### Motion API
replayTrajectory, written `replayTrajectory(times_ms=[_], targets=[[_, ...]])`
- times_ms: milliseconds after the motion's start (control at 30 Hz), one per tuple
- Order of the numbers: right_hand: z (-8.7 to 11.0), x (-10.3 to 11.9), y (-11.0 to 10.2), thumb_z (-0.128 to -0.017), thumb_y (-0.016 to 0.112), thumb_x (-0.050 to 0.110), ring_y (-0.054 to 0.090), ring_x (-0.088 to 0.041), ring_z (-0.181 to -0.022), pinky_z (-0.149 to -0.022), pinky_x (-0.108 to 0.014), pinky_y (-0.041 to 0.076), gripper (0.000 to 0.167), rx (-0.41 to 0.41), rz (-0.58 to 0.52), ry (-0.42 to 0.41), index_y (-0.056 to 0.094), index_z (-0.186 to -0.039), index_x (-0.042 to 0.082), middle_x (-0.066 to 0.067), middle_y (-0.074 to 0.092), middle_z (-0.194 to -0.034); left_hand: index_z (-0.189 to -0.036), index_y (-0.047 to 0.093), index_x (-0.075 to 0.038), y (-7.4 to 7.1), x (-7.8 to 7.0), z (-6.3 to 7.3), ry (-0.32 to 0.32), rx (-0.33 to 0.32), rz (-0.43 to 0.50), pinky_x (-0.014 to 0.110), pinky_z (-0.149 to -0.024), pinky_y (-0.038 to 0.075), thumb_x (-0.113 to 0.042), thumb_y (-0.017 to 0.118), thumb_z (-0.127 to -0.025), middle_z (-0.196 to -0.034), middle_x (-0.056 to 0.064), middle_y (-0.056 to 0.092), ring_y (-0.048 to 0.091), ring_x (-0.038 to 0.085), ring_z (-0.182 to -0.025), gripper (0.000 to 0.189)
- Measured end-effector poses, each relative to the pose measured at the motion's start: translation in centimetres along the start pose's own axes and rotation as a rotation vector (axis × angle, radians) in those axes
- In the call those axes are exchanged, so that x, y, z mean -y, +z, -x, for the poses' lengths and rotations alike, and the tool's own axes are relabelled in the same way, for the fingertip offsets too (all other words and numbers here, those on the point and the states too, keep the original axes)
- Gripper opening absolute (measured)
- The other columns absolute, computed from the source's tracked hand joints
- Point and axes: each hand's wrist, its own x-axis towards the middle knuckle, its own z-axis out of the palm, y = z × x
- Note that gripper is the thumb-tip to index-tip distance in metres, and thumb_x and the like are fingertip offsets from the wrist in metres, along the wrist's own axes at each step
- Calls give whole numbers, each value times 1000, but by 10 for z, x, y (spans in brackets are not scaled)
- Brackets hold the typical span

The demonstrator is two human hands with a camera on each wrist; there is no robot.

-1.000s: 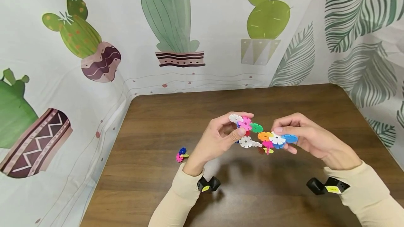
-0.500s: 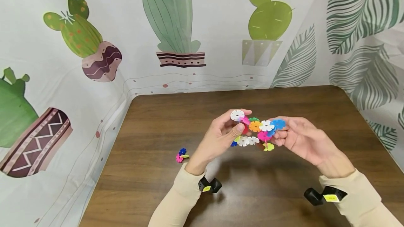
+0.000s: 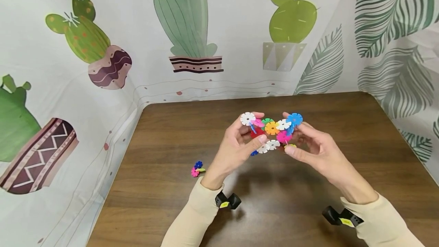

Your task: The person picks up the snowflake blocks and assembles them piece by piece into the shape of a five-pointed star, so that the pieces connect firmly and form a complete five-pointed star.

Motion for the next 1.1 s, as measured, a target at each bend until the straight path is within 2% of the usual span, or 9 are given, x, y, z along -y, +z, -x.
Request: replayTrajectory(times_ms=[133,267,433,600,700,800,933,1000,1100], targets=[[1,3,7,-97,76,3,61,-12,-124,-103,-13,49,82,31,115,56,39,-167,27,4,57,-157,-148,56,-10,0,-1,0,13,-14,66,28,-94,64,-5,72,-101,-128,25,70,76,18,-107,50],[0,1,14,-98,76,8,68,-10,-122,-101,-16,56,67,23,49,138,50,-159,16,1,67,-142,-148,56,-10,1,-1,0,8,-9,132,35,-97,65,-1,70,-102,-126,28,70,79,23,-107,49],[-1,-2,23,-98,76,3,75,-10,-109,-91,-22,64,48,-28,-40,123,61,-143,2,2,73,-128,-148,56,-14,4,-1,2,10,-8,116,33,-96,65,-4,68,-103,-124,29,69,77,12,-105,47],[-1,-2,30,-96,76,-2,75,-10,-101,-88,-21,64,43,-62,-91,83,64,-137,0,3,75,-122,-151,55,-12,6,-2,3,55,-10,124,30,-97,64,-7,65,-106,-124,35,67,76,9,-103,46],[0,-2,34,-97,77,2,74,-8,-103,-88,-20,63,41,-90,-53,105,65,-136,3,6,75,-122,-155,50,-6,7,-4,3,77,8,162,27,-99,63,-5,61,-106,-126,37,65,75,8,-105,50],[-1,0,35,-98,78,9,69,-8,-112,-92,-18,60,41,-122,-6,148,65,-136,6,10,75,-123,-157,42,2,7,-6,4,81,49,229,23,-100,60,-2,51,-100,-126,23,69,73,8,-110,58],[-1,3,35,-99,78,13,65,-8,-119,-93,-20,57,41,-150,5,190,65,-138,8,12,75,-124,-158,34,6,6,-8,6,62,106,291,23,-99,55,2,45,-80,-132,-2,64,67,10,-120,79],[-1,3,34,-99,77,12,65,-8,-119,-92,-21,57,40,-156,-10,195,65,-137,10,12,75,-123,-160,32,3,4,-8,7,51,130,278,23,-95,53,7,45,-76,-139,2,60,61,11,-122,85],[0,2,32,-98,77,8,66,-8,-117,-91,-21,58,38,-165,-47,181,67,-134,13,13,76,-121,-164,30,-6,2,-9,8,50,167,207,23,-93,52,14,45,-80,-151,13,51,55,14,-123,88]])
